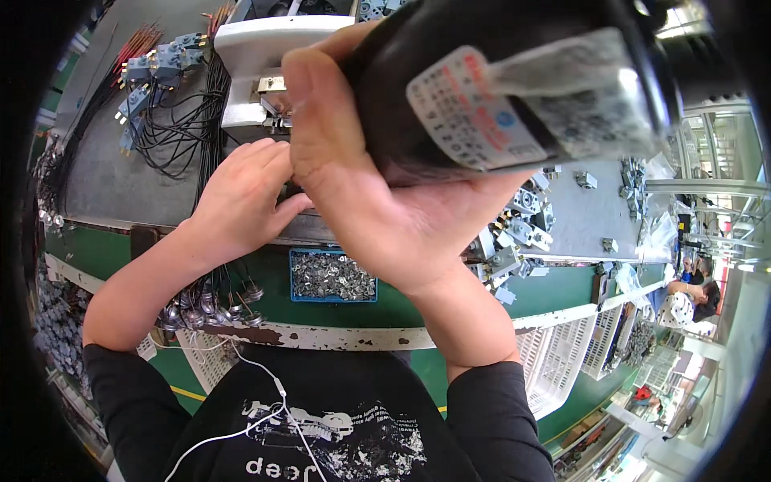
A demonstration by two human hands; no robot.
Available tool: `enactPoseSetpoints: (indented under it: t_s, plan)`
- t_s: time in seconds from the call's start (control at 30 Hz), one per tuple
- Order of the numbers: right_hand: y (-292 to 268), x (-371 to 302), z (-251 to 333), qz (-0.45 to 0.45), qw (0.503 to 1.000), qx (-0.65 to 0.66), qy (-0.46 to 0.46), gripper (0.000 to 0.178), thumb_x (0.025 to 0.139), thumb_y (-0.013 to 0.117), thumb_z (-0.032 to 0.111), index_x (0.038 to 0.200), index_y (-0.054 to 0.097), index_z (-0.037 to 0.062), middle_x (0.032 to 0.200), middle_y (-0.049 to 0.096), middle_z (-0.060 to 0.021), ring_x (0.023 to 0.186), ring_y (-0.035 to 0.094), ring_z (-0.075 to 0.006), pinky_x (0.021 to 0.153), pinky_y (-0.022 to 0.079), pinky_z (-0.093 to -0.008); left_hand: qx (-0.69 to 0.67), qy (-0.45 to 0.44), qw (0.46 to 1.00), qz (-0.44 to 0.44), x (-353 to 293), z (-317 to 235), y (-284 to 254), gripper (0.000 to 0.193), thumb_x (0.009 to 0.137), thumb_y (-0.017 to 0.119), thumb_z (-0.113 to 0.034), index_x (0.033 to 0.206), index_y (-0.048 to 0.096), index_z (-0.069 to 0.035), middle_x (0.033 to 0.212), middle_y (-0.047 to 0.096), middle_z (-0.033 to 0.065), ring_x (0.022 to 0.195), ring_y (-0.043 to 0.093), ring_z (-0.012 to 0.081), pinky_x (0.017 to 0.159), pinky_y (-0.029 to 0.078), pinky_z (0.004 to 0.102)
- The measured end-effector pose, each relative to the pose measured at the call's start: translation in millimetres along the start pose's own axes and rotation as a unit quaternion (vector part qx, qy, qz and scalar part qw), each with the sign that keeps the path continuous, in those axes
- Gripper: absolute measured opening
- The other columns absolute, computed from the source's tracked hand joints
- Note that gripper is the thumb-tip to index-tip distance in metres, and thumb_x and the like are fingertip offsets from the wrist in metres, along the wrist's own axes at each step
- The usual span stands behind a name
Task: Assembling small electronic motor and housing components using an electric screwdriver on an assembly line.
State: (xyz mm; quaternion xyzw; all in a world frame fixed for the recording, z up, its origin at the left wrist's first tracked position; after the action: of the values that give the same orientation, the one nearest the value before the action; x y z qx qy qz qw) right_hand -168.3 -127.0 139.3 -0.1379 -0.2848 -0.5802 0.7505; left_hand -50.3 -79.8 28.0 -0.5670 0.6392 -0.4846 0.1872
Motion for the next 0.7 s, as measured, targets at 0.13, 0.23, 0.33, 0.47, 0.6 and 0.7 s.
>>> enactPoseSetpoints:
  t_s: [0.13,0.23,0.33,0.47,0.6,0.7]
  plan:
    - [2.2,-1.0,-4.7,-0.008,0.999,0.029,-0.039,0.074,0.097,0.068,0.006,0.157,0.025,0.0093,0.085,0.068,-0.0122,0.058,0.063,-0.0147,0.057,0.054,-0.0304,-0.006,-0.007,1.0,-0.005,-1.3,4.1,3.6,0.038,0.084,0.08,-0.02,0.115,0.06,-0.011,0.095,0.063,0.0054,0.095,0.063,0.0266,0.084,0.049,0.0407]
    - [4.3,-0.8,-5.3,0.0,1.0,0.022,-0.022,0.066,0.099,0.068,0.011,0.151,0.028,0.0073,0.084,0.066,-0.0122,0.057,0.061,-0.0146,0.056,0.054,-0.0313,-0.005,-0.019,1.0,0.014,-2.3,7.1,4.8,0.04,0.085,0.079,-0.021,0.118,0.06,-0.01,0.097,0.063,0.0066,0.097,0.063,0.0276,0.086,0.05,0.0419]
    - [0.3,0.9,1.6,0.007,1.0,0.009,-0.007,0.058,0.1,0.067,0.015,0.145,0.032,0.0054,0.082,0.065,-0.0121,0.056,0.059,-0.0145,0.054,0.055,-0.0321,-0.013,-0.029,0.999,0.034,-1.0,6.1,5.9,0.04,0.086,0.079,-0.022,0.119,0.059,-0.01,0.098,0.063,0.0072,0.098,0.063,0.0284,0.087,0.051,0.0423]
    - [-6.8,2.4,3.1,0.015,1.0,-0.001,0.007,0.051,0.101,0.067,0.019,0.139,0.036,0.0034,0.081,0.064,-0.012,0.055,0.058,-0.0145,0.053,0.055,-0.0329,-0.02,-0.03,0.999,0.038,-1.4,6.6,5.7,0.039,0.087,0.078,-0.022,0.119,0.059,-0.01,0.099,0.063,0.0077,0.098,0.063,0.0288,0.087,0.052,0.0422]
    - [-7.0,-2.0,-5.5,0.051,0.997,-0.051,0.038,0.055,0.103,0.064,0.02,0.144,0.028,0.0084,0.089,0.066,-0.014,0.057,0.058,-0.0145,0.052,0.054,-0.0328,-0.022,-0.037,0.998,0.047,-1.3,7.9,7.7,0.04,0.087,0.078,-0.022,0.119,0.059,-0.01,0.099,0.063,0.0078,0.098,0.063,0.0287,0.087,0.052,0.0421]
    - [-10.3,-1.6,17.2,-0.014,0.996,-0.076,-0.051,0.061,0.103,0.064,0.018,0.148,0.023,0.0115,0.094,0.067,-0.0145,0.057,0.058,-0.0143,0.052,0.054,-0.033,-0.027,-0.028,0.999,0.037,-1.8,7.7,7.8,0.039,0.087,0.078,-0.022,0.119,0.059,-0.01,0.099,0.063,0.0076,0.098,0.063,0.0286,0.086,0.052,0.0421]
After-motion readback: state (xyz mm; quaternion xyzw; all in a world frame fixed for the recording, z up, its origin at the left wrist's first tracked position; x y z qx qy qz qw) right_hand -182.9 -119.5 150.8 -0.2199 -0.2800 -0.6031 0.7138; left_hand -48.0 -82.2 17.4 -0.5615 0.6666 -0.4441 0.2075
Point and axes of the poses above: each hand's wrist, its own x-axis towards the middle knuckle, its own y-axis out of the palm, z = x × y, the point moved 9 cm from there along x, towards the middle knuckle
